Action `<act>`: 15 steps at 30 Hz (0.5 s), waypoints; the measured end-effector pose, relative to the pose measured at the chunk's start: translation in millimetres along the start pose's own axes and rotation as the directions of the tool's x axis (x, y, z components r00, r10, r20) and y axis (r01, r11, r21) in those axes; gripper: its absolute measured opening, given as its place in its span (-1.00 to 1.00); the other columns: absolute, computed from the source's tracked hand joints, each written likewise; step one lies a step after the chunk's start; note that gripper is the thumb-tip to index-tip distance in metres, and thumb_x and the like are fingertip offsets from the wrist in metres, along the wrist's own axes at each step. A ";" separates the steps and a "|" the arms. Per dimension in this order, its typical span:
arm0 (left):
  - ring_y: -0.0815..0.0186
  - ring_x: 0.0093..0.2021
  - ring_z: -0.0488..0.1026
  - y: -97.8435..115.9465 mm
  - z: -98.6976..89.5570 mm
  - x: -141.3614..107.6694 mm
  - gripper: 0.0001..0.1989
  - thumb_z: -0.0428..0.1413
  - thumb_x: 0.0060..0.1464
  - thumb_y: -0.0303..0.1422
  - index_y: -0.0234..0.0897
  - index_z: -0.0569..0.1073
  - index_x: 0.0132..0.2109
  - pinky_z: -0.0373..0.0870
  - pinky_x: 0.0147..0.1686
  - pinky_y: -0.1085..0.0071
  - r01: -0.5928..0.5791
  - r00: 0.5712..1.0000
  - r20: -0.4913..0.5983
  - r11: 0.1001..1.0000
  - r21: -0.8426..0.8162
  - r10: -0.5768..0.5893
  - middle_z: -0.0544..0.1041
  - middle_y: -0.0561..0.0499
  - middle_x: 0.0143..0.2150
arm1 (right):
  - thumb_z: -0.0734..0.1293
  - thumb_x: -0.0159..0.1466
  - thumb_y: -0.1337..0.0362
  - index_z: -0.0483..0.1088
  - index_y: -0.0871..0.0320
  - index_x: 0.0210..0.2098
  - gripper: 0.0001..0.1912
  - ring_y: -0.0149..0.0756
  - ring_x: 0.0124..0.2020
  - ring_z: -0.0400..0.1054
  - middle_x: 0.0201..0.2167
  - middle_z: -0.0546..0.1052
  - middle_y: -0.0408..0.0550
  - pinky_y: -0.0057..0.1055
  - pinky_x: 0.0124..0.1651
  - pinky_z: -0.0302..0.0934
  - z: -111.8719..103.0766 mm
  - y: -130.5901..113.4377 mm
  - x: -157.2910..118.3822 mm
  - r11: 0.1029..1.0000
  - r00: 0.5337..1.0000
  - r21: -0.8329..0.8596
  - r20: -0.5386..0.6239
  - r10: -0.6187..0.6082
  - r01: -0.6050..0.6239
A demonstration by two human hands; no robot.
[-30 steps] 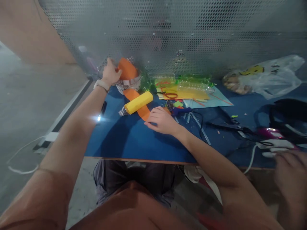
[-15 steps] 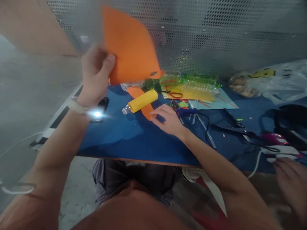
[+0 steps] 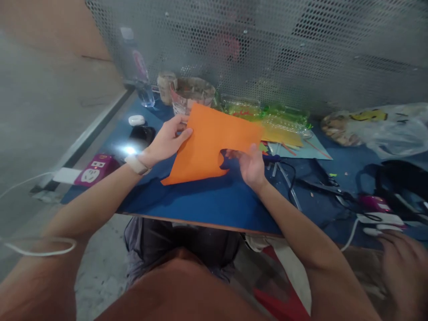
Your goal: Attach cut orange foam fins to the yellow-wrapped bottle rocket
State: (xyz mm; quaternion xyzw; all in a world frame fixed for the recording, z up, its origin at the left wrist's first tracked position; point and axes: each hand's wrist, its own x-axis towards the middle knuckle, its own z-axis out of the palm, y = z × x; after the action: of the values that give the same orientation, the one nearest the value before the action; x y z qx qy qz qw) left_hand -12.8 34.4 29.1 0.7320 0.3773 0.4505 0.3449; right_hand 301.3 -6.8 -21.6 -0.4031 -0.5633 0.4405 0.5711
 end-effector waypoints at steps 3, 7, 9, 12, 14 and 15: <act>0.24 -0.19 0.65 2.3 -5.3 -0.4 -0.68 0.25 0.45 -0.14 -0.24 0.57 0.17 0.55 -0.26 0.40 0.023 1.000 0.002 0.998 0.053 -0.023 0.74 -0.09 -0.14 | 0.58 0.24 -0.48 0.59 -0.04 -0.16 -0.35 -0.11 -0.45 0.57 -0.38 0.70 -0.07 -0.08 -0.30 0.56 -5.8 -4.3 4.0 1.000 0.998 -0.005 -0.058 0.016 -0.016; 0.20 -0.16 0.61 2.2 -11.6 0.9 -0.74 0.25 0.43 -0.12 -0.23 0.62 -0.07 0.57 -0.24 0.38 -0.011 1.000 0.023 0.980 0.198 0.007 0.72 -0.08 -0.19 | 0.69 0.19 -0.30 0.57 -0.03 -0.21 -0.45 -0.28 -0.54 0.47 -0.36 0.69 -0.15 -0.22 -0.41 0.47 -18.9 -2.2 14.9 0.991 0.993 -0.120 -0.108 0.051 -0.064; 0.22 -0.20 0.60 3.9 -14.1 1.9 -0.73 0.29 0.40 -0.11 -0.22 0.61 -0.15 0.59 -0.26 0.38 0.022 1.000 0.001 0.987 0.158 -0.022 0.69 -0.07 -0.23 | 0.66 0.23 -0.29 0.53 -0.02 -0.26 -0.47 -0.30 -0.54 0.46 -0.37 0.66 -0.14 -0.23 -0.40 0.48 -25.8 1.8 21.3 0.985 0.992 -0.155 -0.112 0.055 -0.072; 0.22 -0.25 0.65 12.8 -19.9 0.8 -0.73 0.35 0.35 -0.11 -0.23 0.63 -0.17 0.65 -0.28 0.36 0.202 0.979 0.018 0.972 -0.117 -0.201 0.69 -0.08 -0.27 | 0.53 0.37 -0.34 0.50 -0.03 -0.24 -0.48 -0.26 -0.49 0.49 -0.40 0.59 -0.14 -0.23 -0.38 0.49 -38.6 6.1 30.5 0.966 0.986 -0.259 -0.167 -0.024 -0.020; 0.20 -0.26 0.70 21.5 -24.9 -3.2 -0.72 0.41 0.32 -0.12 -0.25 0.67 -0.14 0.68 -0.30 0.33 0.338 0.941 0.116 0.907 -0.252 -0.318 0.71 -0.11 -0.25 | 0.40 0.48 -0.32 0.54 -0.02 -0.17 -0.50 -0.15 -0.34 0.60 -0.31 0.64 -0.05 -0.18 -0.26 0.56 -50.2 4.7 35.4 0.897 0.978 -0.438 -0.155 -0.139 0.058; 0.18 -0.26 0.71 25.8 -27.1 -5.8 -0.71 0.43 0.32 -0.10 -0.25 0.69 -0.12 0.69 -0.31 0.32 0.372 0.927 0.167 0.888 -0.270 -0.337 0.72 -0.12 -0.25 | 0.35 0.54 -0.28 0.57 0.00 -0.12 -0.51 -0.06 -0.21 0.66 -0.22 0.69 0.02 -0.12 -0.14 0.59 -56.7 2.4 37.3 0.828 0.978 -0.551 -0.090 -0.189 0.109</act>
State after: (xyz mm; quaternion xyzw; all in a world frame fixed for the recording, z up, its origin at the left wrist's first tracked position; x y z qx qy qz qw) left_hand -33.4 21.6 58.2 0.6153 0.4120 0.3881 0.5486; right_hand 357.0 31.6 -15.4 -0.5330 -0.6530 0.1876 0.5043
